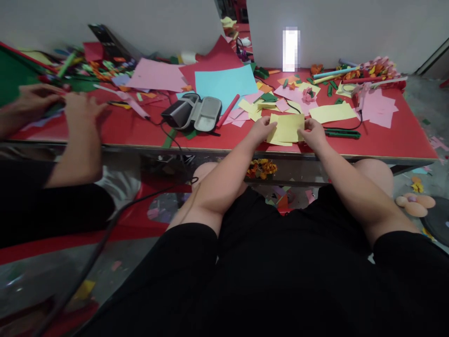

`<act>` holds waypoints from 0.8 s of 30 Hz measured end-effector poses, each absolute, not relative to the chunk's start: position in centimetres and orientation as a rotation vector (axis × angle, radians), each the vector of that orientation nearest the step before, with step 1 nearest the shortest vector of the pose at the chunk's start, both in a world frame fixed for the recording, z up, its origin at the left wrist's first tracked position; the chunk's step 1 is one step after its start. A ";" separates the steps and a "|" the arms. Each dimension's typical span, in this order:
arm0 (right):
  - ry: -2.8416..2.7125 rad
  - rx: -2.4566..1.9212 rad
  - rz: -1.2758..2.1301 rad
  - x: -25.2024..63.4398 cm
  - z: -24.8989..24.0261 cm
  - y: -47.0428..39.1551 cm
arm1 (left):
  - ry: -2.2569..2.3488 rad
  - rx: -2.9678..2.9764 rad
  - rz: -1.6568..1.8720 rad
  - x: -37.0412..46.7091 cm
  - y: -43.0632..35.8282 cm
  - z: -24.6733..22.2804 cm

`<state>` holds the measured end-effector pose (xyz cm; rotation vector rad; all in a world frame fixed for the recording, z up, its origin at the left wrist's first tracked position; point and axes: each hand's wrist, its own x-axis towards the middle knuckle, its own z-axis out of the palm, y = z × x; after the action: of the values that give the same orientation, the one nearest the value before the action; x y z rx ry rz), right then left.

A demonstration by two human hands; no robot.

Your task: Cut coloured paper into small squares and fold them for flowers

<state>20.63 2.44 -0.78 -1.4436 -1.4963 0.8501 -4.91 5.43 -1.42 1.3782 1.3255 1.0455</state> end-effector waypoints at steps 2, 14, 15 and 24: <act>-1.509 -1.413 0.866 20.2 -1.2 2.3 | 1.219 1.342 1.117 -3.8 5.2 -2.0; -1.705 -1.200 0.591 20.9 -2.1 2.5 | 0.921 1.375 1.482 -1.0 5.0 -4.0; -1.719 -1.197 0.612 20.8 -2.2 2.5 | 0.915 1.364 1.480 -1.0 5.1 -4.3; -1.614 -1.200 0.676 18.8 -3.4 3.0 | 0.909 1.346 1.479 0.1 5.1 -5.1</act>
<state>18.78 2.98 -3.36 -1.2004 -1.6135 0.6763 0.09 5.13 -5.07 1.3462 0.9086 1.4792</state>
